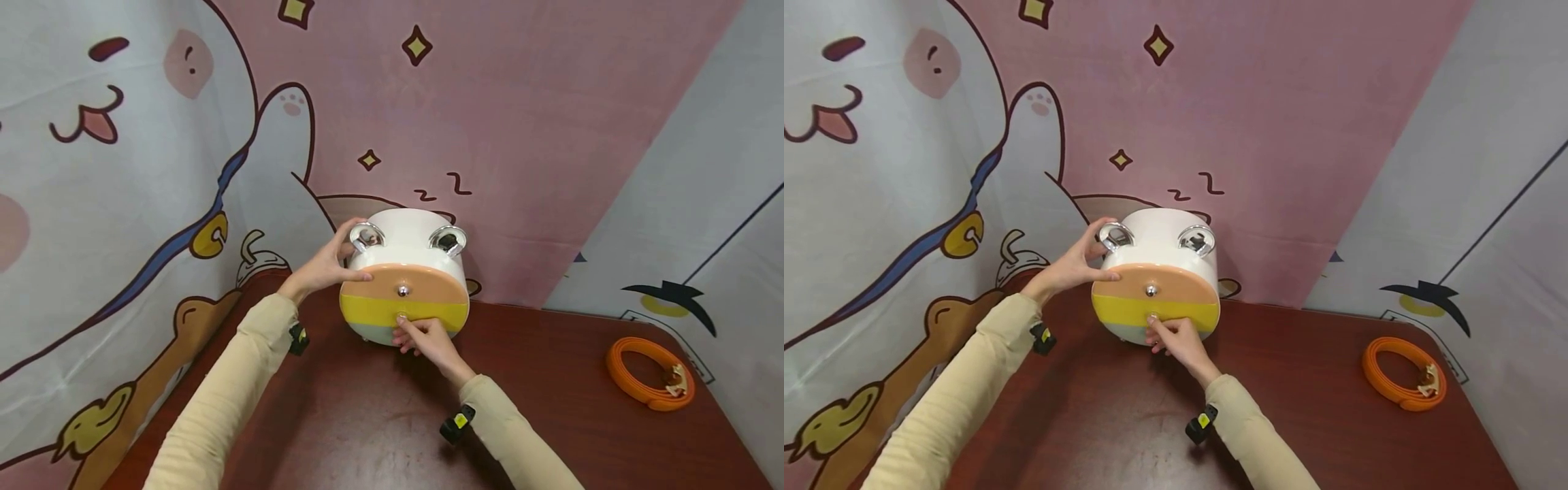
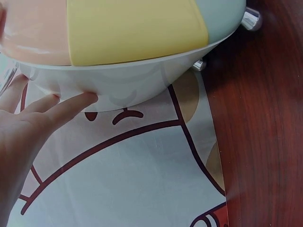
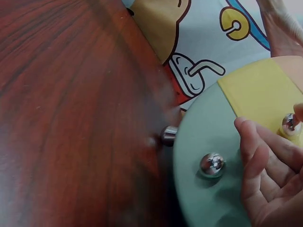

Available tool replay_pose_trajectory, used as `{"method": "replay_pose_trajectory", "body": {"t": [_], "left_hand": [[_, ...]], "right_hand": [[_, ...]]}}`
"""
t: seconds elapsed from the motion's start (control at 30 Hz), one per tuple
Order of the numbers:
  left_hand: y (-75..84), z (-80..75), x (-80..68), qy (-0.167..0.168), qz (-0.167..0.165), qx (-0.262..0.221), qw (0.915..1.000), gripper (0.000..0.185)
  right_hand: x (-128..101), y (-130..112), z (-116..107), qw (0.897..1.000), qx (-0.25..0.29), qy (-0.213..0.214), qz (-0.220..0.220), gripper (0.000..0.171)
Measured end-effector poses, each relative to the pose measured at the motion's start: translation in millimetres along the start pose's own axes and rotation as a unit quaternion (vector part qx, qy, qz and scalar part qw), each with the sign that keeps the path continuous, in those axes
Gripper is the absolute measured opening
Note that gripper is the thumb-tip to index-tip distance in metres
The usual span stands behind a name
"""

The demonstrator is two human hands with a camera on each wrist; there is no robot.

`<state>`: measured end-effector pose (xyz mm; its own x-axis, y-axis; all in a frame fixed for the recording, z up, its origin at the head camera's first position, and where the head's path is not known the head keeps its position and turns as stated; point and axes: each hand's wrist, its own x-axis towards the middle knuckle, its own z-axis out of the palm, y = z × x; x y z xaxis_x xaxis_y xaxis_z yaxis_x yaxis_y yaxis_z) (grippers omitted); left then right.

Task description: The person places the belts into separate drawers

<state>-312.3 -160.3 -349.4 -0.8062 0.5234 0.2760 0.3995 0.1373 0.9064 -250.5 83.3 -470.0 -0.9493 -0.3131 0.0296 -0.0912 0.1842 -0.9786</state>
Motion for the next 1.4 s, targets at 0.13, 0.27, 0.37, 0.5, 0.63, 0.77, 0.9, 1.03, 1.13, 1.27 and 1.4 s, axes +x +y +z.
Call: {"method": "replay_pose_trajectory", "body": {"t": [0.13, 0.27, 0.37, 0.5, 0.63, 0.77, 0.9, 1.03, 1.13, 1.27, 1.4], "left_hand": [[0.3, 0.0, -0.1, 0.000, 0.005, 0.003, 1.0000, 0.100], [0.2, 0.4, 0.4, -0.004, 0.009, 0.003, 0.9999, 0.100], [0.4, 1.0, 0.0, -0.002, 0.008, -0.001, 1.0000, 0.100], [0.1, 1.7, -0.5, 0.000, 0.005, -0.002, 1.0000, 0.101], [-0.2, 1.8, -1.0, -0.005, 0.005, -0.003, 1.0000, 0.102], [1.0, 1.3, -1.4, -0.004, 0.006, -0.002, 1.0000, 0.102], [2.2, 1.0, -0.3, -0.003, 0.010, -0.001, 0.9999, 0.103], [6.0, 0.6, -2.4, 0.008, 0.000, 0.027, 0.9996, 0.106], [8.1, 0.9, -2.2, 0.013, 0.003, 0.057, 0.9983, 0.110], [7.5, 0.4, 0.1, 0.013, 0.024, 0.079, 0.9965, 0.113], [7.9, 0.8, 0.9, 0.010, 0.018, 0.079, 0.9966, 0.112]], "right_hand": [[-4.5, 6.6, 1.0, 1.000, -0.020, -0.013, -0.010, 0.041], [-8.8, 13.7, 3.1, 0.999, -0.030, -0.014, -0.011, 0.039], [-10.6, 20.3, 4.5, 0.999, -0.032, -0.012, -0.006, 0.039], [-12.8, 28.6, 5.8, 0.999, -0.041, -0.001, 0.006, 0.037], [-14.2, 35.6, 8.3, 0.998, -0.053, 0.019, 0.029, 0.036], [-14.2, 40.7, 12.8, 0.997, -0.054, 0.031, 0.042, 0.038], [-12.9, 44.1, 18.0, 0.998, -0.041, 0.035, 0.039, 0.041], [-11.2, 43.4, 24.3, 0.997, -0.021, 0.051, 0.052, 0.041], [-10.0, 42.8, 27.6, 0.996, -0.008, 0.069, 0.062, 0.041], [-9.3, 42.2, 30.0, 0.993, -0.002, 0.096, 0.062, 0.043], [-7.9, 41.1, 31.9, 0.990, 0.009, 0.119, 0.072, 0.046]]}}
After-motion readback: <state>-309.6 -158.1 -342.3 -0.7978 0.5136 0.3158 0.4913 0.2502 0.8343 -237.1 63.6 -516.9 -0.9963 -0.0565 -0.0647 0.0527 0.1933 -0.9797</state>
